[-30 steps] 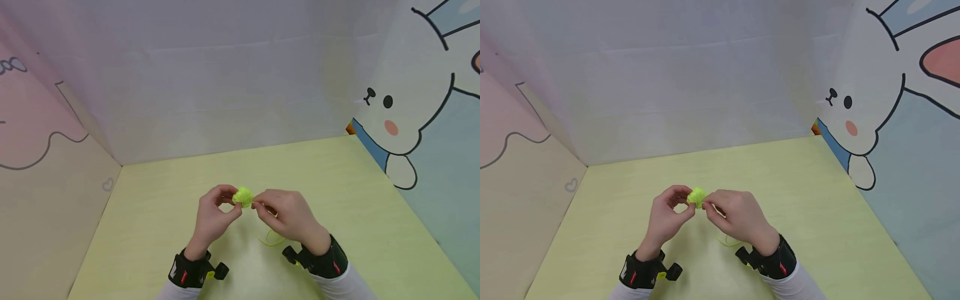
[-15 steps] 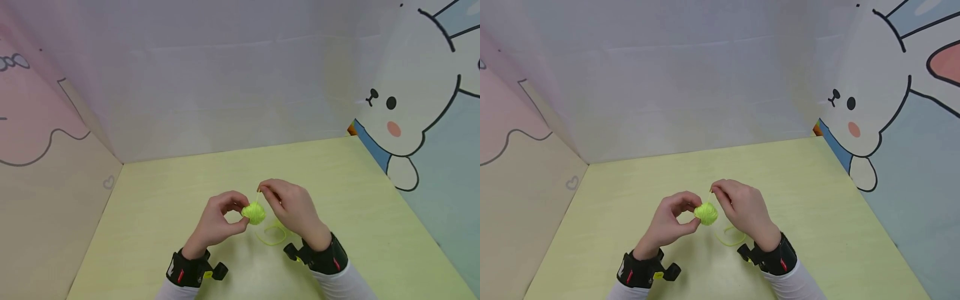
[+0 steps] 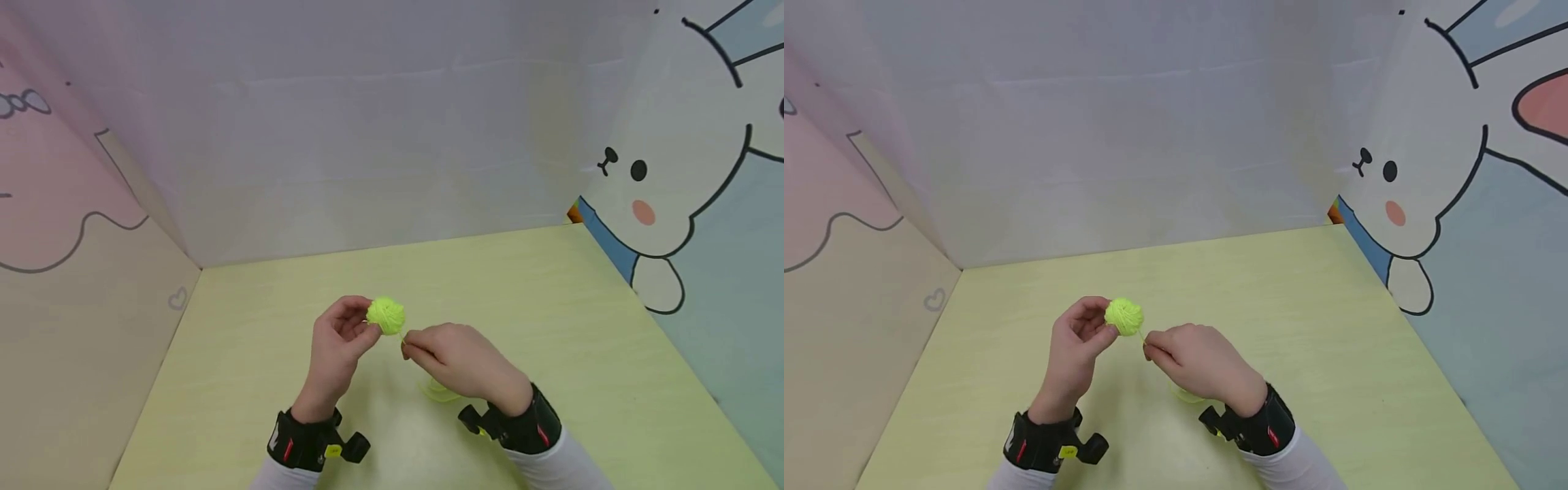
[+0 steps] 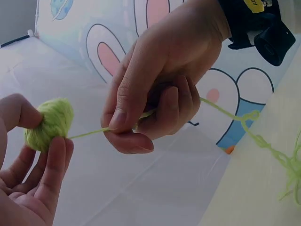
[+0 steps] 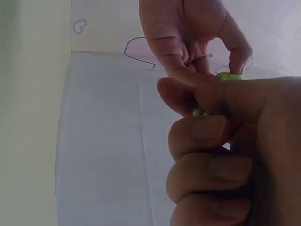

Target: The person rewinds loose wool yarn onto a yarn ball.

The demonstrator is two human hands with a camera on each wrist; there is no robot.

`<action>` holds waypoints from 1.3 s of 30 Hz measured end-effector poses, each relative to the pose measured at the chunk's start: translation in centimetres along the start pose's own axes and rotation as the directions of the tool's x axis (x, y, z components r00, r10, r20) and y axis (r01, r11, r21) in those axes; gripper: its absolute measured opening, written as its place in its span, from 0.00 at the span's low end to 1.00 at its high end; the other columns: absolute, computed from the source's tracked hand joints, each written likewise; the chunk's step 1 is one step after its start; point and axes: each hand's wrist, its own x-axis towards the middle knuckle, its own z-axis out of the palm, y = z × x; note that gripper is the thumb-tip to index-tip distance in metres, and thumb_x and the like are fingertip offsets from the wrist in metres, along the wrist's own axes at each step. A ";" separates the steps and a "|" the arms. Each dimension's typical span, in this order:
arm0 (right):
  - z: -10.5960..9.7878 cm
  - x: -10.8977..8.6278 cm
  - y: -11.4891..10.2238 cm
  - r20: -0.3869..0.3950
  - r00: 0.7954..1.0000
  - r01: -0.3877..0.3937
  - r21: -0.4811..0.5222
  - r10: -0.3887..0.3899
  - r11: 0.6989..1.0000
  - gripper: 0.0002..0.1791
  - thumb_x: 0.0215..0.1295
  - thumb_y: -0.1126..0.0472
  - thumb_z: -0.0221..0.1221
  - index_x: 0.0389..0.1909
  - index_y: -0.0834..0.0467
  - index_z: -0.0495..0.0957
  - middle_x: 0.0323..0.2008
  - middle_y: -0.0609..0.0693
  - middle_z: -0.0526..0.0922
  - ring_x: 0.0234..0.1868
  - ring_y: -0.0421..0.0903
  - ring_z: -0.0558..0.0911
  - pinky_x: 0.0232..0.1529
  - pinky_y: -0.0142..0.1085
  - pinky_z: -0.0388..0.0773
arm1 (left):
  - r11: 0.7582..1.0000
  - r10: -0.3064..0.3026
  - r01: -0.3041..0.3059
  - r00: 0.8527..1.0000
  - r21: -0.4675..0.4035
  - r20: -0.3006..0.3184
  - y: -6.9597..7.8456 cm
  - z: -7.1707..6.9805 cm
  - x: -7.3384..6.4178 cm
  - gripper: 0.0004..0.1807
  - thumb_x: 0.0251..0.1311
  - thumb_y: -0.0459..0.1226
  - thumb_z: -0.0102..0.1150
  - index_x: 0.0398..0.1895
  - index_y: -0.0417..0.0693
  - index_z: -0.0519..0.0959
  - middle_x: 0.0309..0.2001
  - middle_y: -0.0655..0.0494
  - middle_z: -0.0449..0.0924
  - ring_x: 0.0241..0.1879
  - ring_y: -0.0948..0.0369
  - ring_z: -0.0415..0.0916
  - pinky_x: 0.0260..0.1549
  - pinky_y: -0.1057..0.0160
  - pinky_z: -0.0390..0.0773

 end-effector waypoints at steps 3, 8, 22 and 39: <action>0.2 -0.2 -0.3 0.043 0.999 0.026 0.012 -0.027 1.000 0.11 0.77 0.54 0.50 0.33 0.42 0.78 0.23 0.31 0.74 0.23 0.33 0.72 0.28 0.31 0.75 | 0.998 -0.052 0.051 0.993 -0.022 -0.101 -0.2 0.1 0.1 0.17 0.56 0.22 0.62 0.49 0.30 0.73 0.44 0.44 0.78 0.42 0.51 0.79 0.42 0.65 0.84; 0.3 -0.4 -0.5 0.046 0.995 0.084 0.039 -0.085 0.996 0.12 0.75 0.55 0.52 0.28 0.41 0.74 0.20 0.31 0.70 0.20 0.31 0.68 0.23 0.28 0.69 | 0.998 -0.067 0.063 0.980 -0.028 -0.186 -0.7 0.0 0.2 0.17 0.56 0.22 0.62 0.49 0.31 0.73 0.44 0.42 0.78 0.42 0.50 0.79 0.42 0.63 0.84; -0.6 -0.9 -0.2 -0.318 0.909 0.266 -0.059 -0.271 0.962 0.08 0.68 0.59 0.56 0.31 0.47 0.81 0.27 0.33 0.78 0.23 0.29 0.70 0.22 0.25 0.72 | 0.929 0.102 -0.054 0.988 0.367 -0.113 -1.5 0.5 0.0 0.18 0.50 0.20 0.65 0.44 0.40 0.79 0.40 0.49 0.80 0.35 0.56 0.78 0.38 0.65 0.83; -1.3 -0.6 0.9 -0.538 0.830 0.132 -0.063 -0.145 0.989 0.07 0.73 0.59 0.56 0.40 0.55 0.81 0.18 0.39 0.70 0.16 0.35 0.62 0.13 0.30 0.62 | 0.900 0.187 -0.313 0.906 0.304 0.380 1.5 1.8 -0.5 0.20 0.42 0.18 0.66 0.41 0.39 0.78 0.38 0.50 0.80 0.34 0.60 0.77 0.29 0.50 0.85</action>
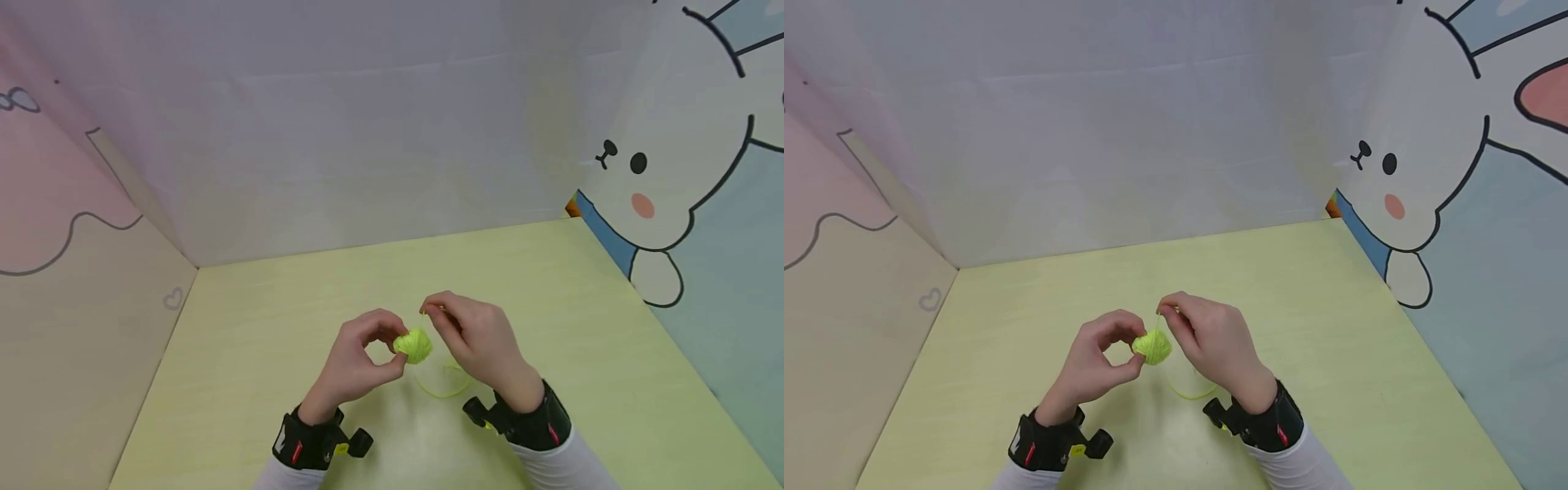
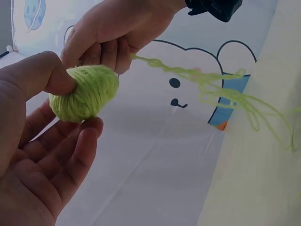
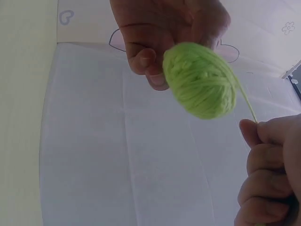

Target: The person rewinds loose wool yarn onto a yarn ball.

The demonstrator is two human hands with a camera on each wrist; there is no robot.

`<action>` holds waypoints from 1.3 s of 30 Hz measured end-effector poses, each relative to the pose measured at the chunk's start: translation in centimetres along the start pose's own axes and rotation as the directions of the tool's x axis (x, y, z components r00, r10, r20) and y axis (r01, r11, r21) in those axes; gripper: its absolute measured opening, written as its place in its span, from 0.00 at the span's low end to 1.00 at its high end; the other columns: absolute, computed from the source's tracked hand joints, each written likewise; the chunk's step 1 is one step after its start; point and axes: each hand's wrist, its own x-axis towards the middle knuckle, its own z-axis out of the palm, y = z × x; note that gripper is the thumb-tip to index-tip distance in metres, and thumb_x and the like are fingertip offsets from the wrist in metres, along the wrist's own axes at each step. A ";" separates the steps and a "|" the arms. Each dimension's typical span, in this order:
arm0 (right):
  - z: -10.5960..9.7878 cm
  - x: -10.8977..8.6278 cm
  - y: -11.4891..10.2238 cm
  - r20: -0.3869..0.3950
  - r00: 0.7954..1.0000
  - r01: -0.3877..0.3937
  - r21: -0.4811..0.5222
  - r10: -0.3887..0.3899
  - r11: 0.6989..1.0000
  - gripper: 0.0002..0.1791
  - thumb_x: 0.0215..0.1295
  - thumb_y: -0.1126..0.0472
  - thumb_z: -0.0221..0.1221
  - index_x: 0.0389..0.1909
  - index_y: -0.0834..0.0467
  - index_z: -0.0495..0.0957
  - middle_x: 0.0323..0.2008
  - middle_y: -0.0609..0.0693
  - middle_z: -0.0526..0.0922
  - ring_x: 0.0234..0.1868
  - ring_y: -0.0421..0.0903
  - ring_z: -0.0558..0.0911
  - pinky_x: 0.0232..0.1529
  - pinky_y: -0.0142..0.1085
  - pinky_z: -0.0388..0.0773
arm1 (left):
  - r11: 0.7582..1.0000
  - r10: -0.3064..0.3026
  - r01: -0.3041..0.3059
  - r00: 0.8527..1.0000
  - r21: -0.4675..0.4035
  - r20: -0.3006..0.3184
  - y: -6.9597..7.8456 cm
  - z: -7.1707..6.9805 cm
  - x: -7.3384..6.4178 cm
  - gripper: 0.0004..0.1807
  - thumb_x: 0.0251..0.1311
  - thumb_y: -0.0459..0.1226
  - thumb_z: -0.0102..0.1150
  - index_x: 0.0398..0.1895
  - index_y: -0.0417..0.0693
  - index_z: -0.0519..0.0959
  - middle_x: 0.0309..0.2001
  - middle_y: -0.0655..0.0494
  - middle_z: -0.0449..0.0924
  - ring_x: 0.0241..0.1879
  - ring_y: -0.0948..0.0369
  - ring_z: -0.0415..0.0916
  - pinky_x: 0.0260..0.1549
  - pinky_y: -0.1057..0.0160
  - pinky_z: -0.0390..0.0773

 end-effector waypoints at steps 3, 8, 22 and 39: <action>0.0 0.0 0.1 0.022 0.999 -0.038 -0.016 0.038 0.999 0.04 0.69 0.62 0.59 0.40 0.54 0.82 0.17 0.39 0.69 0.15 0.35 0.61 0.13 0.31 0.61 | 0.999 0.041 -0.041 0.999 -0.035 0.022 -0.2 -0.1 -0.1 0.21 0.42 0.17 0.66 0.41 0.39 0.78 0.38 0.49 0.79 0.34 0.60 0.77 0.29 0.51 0.85; 0.2 -0.1 0.1 0.164 0.975 -0.147 -0.040 0.152 0.988 0.04 0.71 0.58 0.59 0.40 0.49 0.83 0.23 0.37 0.77 0.17 0.34 0.65 0.18 0.32 0.67 | 0.987 0.087 -0.082 0.996 -0.140 0.029 -1.4 -0.3 -0.5 0.22 0.42 0.16 0.64 0.42 0.38 0.77 0.40 0.46 0.78 0.35 0.57 0.78 0.33 0.56 0.86; 1.0 -0.5 -0.9 0.472 0.871 -0.146 -0.018 0.137 0.989 0.11 0.75 0.55 0.53 0.29 0.42 0.76 0.19 0.32 0.71 0.19 0.34 0.67 0.22 0.30 0.70 | 0.952 -0.202 0.118 0.935 -0.282 -0.291 -2.5 -0.7 -0.8 0.17 0.53 0.20 0.61 0.48 0.31 0.75 0.44 0.47 0.77 0.41 0.52 0.78 0.41 0.67 0.83; 1.5 -0.5 -2.2 0.501 0.865 -0.049 0.048 0.018 0.998 0.09 0.72 0.57 0.54 0.31 0.44 0.78 0.26 0.31 0.74 0.23 0.31 0.70 0.25 0.27 0.72 | 0.871 -0.326 0.150 0.888 -0.467 -0.323 -2.2 -0.5 -0.7 0.16 0.57 0.21 0.56 0.49 0.34 0.72 0.44 0.45 0.77 0.41 0.54 0.78 0.39 0.66 0.84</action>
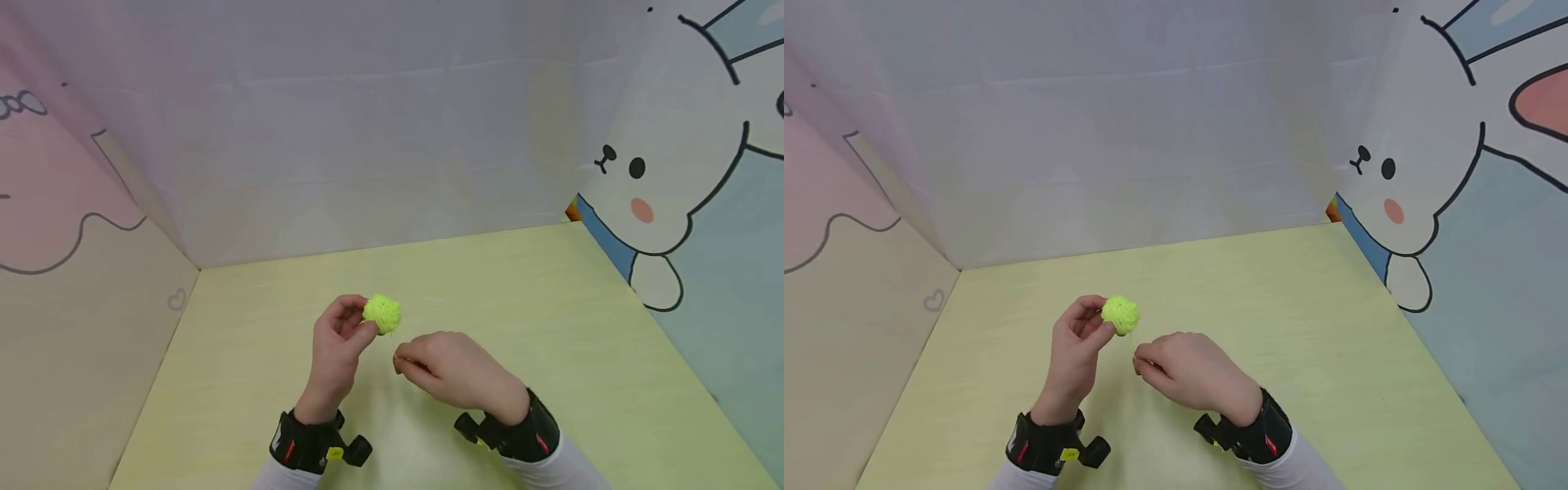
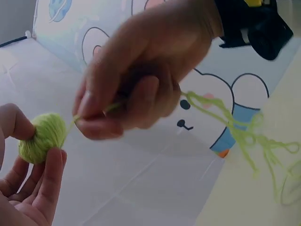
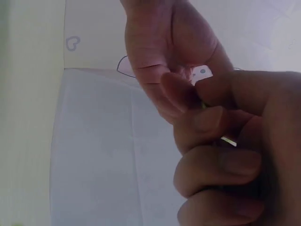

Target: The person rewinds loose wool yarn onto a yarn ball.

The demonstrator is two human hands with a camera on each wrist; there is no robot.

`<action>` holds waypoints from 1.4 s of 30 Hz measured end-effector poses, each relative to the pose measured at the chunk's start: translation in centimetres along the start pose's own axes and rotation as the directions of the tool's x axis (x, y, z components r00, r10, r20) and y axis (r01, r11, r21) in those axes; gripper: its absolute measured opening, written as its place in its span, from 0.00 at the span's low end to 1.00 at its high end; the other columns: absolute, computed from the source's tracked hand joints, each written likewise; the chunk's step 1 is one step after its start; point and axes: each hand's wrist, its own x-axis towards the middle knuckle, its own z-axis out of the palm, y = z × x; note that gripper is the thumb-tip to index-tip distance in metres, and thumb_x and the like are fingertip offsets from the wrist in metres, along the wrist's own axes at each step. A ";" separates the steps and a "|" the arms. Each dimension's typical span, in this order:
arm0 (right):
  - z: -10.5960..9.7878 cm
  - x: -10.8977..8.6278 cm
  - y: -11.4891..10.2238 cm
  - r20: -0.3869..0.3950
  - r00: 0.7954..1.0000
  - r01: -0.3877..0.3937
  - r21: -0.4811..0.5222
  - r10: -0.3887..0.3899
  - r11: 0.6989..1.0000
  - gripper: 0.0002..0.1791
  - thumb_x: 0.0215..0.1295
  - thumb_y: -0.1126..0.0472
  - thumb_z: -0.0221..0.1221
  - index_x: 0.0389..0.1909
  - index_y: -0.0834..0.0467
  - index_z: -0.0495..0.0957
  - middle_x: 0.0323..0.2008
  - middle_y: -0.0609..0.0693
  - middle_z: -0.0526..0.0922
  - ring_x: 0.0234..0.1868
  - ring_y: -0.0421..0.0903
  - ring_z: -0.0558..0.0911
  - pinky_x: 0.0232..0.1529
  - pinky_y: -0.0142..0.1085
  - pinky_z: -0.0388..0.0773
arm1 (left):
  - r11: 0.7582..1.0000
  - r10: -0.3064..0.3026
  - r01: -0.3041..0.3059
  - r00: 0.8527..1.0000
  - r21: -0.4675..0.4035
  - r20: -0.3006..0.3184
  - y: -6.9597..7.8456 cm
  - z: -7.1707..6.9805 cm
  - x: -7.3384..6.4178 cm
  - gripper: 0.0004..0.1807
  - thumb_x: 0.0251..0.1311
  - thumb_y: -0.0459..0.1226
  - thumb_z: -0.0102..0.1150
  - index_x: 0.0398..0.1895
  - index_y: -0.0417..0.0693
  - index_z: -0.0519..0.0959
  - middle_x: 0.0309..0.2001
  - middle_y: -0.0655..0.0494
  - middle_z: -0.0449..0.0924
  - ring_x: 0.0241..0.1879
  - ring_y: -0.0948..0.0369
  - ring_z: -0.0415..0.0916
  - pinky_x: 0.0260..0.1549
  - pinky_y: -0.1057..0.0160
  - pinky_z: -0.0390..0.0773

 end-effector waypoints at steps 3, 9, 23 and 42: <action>-0.5 -0.3 0.1 -0.094 0.994 0.050 0.000 -0.050 0.999 0.09 0.70 0.60 0.55 0.31 0.45 0.79 0.26 0.32 0.74 0.23 0.29 0.69 0.25 0.27 0.72 | 0.989 0.032 -0.024 0.998 0.144 -0.055 -0.3 0.1 0.1 0.17 0.54 0.21 0.59 0.48 0.33 0.73 0.43 0.43 0.77 0.40 0.51 0.78 0.38 0.67 0.84; -1.6 -0.7 0.3 -0.211 0.971 0.114 -0.013 -0.114 0.993 0.08 0.67 0.62 0.57 0.30 0.46 0.80 0.27 0.32 0.75 0.23 0.27 0.69 0.23 0.25 0.72 | 0.939 0.119 -0.095 0.991 0.329 -0.054 -0.4 0.6 0.2 0.17 0.51 0.20 0.63 0.45 0.36 0.76 0.41 0.44 0.77 0.37 0.53 0.78 0.36 0.67 0.84; -2.4 -0.9 0.9 -0.389 0.908 0.157 -0.029 -0.155 0.987 0.04 0.66 0.62 0.59 0.34 0.51 0.82 0.24 0.38 0.76 0.22 0.32 0.69 0.19 0.28 0.71 | 0.856 0.100 -0.205 0.966 0.475 0.237 2.4 2.7 -0.2 0.17 0.47 0.18 0.64 0.41 0.35 0.78 0.37 0.47 0.81 0.34 0.57 0.79 0.30 0.58 0.86; -2.3 -0.5 1.5 -0.436 0.899 0.059 0.013 -0.047 0.998 0.05 0.67 0.63 0.59 0.36 0.52 0.83 0.28 0.40 0.80 0.22 0.35 0.69 0.18 0.30 0.71 | 0.916 0.180 -0.317 0.872 0.244 0.455 2.7 2.0 -0.3 0.21 0.42 0.14 0.63 0.41 0.36 0.76 0.37 0.45 0.78 0.34 0.57 0.78 0.32 0.56 0.86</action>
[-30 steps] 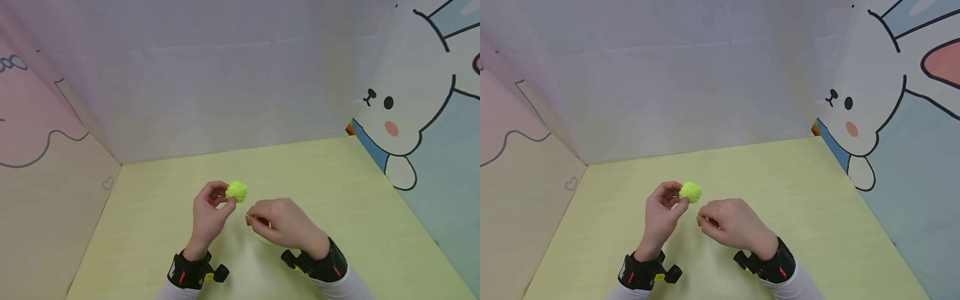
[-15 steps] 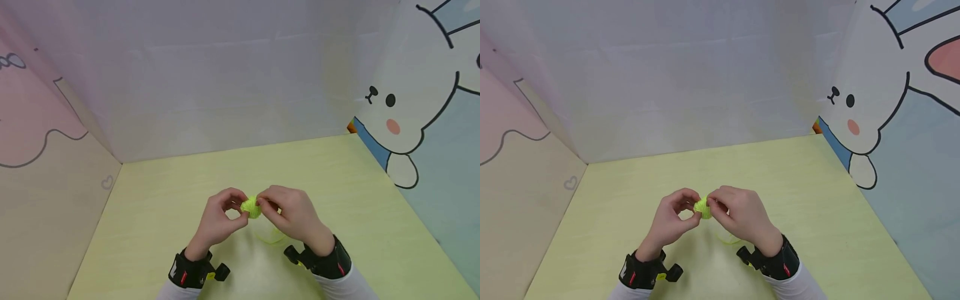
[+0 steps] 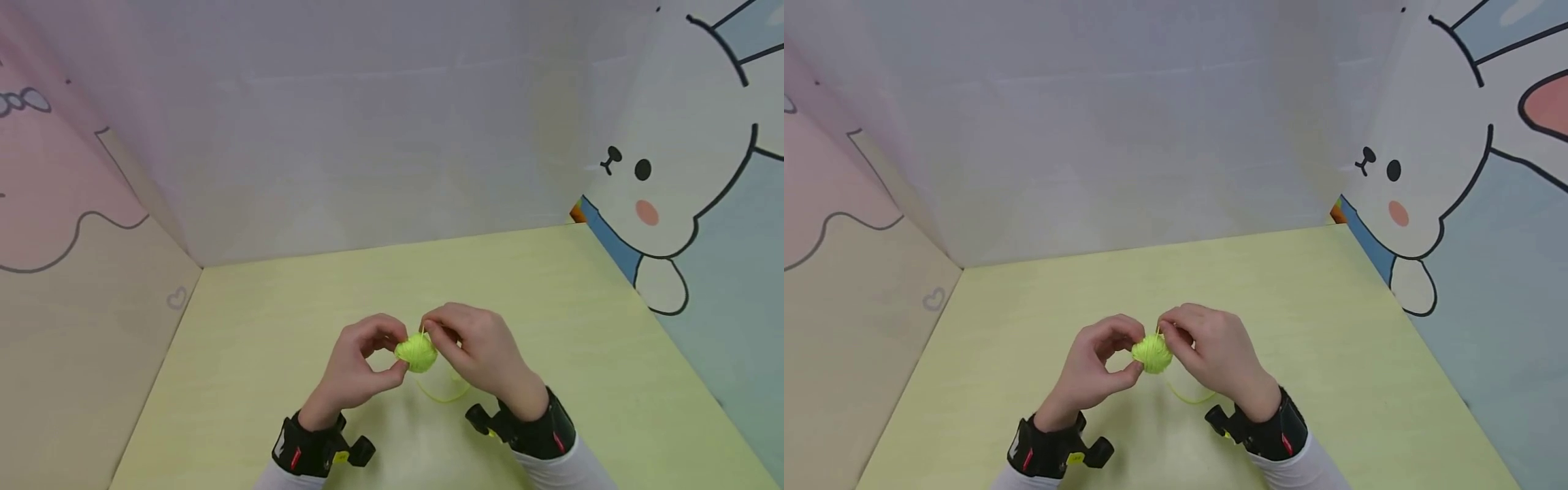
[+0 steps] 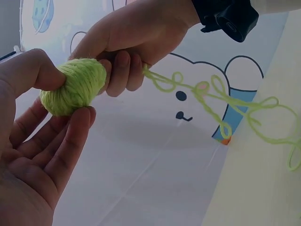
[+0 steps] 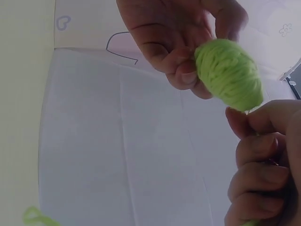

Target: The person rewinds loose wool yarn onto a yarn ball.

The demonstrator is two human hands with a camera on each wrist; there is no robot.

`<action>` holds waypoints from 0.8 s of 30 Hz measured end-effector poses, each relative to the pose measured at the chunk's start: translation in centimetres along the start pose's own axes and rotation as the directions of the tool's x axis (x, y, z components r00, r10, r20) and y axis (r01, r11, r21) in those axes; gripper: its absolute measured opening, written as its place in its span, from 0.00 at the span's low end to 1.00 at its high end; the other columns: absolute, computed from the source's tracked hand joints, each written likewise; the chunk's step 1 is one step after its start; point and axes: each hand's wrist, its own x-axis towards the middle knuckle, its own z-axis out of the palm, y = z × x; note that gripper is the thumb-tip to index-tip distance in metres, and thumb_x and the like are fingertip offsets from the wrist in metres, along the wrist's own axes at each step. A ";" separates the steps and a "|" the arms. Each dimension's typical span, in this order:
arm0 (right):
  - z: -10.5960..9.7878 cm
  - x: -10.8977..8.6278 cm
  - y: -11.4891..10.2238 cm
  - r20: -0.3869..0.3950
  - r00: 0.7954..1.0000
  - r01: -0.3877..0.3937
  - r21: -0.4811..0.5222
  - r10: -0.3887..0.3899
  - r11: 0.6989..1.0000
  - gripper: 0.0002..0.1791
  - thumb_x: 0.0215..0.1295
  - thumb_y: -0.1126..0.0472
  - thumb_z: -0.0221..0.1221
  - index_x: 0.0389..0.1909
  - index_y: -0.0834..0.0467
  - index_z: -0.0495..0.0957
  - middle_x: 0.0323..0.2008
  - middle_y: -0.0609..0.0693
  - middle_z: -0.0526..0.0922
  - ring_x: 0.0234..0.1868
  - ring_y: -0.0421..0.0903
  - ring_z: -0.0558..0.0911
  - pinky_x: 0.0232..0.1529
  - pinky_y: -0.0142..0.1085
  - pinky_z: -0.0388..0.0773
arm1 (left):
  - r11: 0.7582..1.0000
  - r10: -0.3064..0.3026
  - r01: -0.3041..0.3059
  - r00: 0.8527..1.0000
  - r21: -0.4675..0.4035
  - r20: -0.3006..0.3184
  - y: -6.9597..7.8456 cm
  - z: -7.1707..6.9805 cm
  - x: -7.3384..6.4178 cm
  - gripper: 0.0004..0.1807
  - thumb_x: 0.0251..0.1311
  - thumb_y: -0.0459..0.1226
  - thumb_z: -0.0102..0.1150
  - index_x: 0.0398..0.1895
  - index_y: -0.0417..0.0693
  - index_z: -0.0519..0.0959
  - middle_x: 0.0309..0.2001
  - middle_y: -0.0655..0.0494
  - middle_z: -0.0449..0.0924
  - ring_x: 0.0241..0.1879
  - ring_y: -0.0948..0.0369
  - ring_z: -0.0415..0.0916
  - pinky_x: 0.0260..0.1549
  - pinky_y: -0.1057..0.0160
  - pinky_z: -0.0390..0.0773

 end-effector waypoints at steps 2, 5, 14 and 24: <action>0.0 -0.1 0.1 0.030 0.999 -0.026 0.002 0.026 1.000 0.05 0.68 0.62 0.59 0.36 0.51 0.84 0.30 0.40 0.81 0.22 0.35 0.70 0.20 0.31 0.72 | 0.999 0.009 -0.010 1.000 -0.034 -0.007 -0.8 -0.1 -0.3 0.22 0.42 0.14 0.62 0.42 0.36 0.76 0.38 0.44 0.78 0.35 0.56 0.78 0.33 0.57 0.86; 0.0 -0.2 0.1 0.094 0.993 -0.075 0.012 0.073 0.997 0.05 0.69 0.60 0.60 0.39 0.50 0.84 0.33 0.38 0.83 0.24 0.34 0.71 0.23 0.31 0.74 | 0.995 0.001 -0.002 1.000 -0.104 -0.017 -2.0 -0.2 -0.7 0.21 0.44 0.14 0.62 0.44 0.35 0.76 0.40 0.44 0.78 0.36 0.55 0.78 0.36 0.60 0.85; 1.2 -0.2 -0.2 0.311 0.941 -0.123 -0.050 0.133 0.991 0.06 0.73 0.56 0.57 0.38 0.46 0.82 0.26 0.36 0.79 0.25 0.34 0.72 0.27 0.34 0.75 | 0.904 -0.178 0.097 0.971 -0.417 -0.161 -3.1 -0.1 -1.4 0.15 0.59 0.23 0.58 0.49 0.32 0.72 0.46 0.49 0.77 0.43 0.57 0.78 0.41 0.68 0.83; 2.0 -0.4 -1.0 0.440 0.895 -0.053 -0.053 0.071 0.997 0.08 0.74 0.54 0.54 0.36 0.44 0.80 0.29 0.30 0.79 0.24 0.31 0.71 0.27 0.29 0.73 | 0.915 -0.360 0.212 0.815 -0.344 -0.455 -3.5 0.2 -0.8 0.16 0.59 0.21 0.59 0.50 0.30 0.70 0.45 0.44 0.76 0.43 0.51 0.78 0.41 0.65 0.84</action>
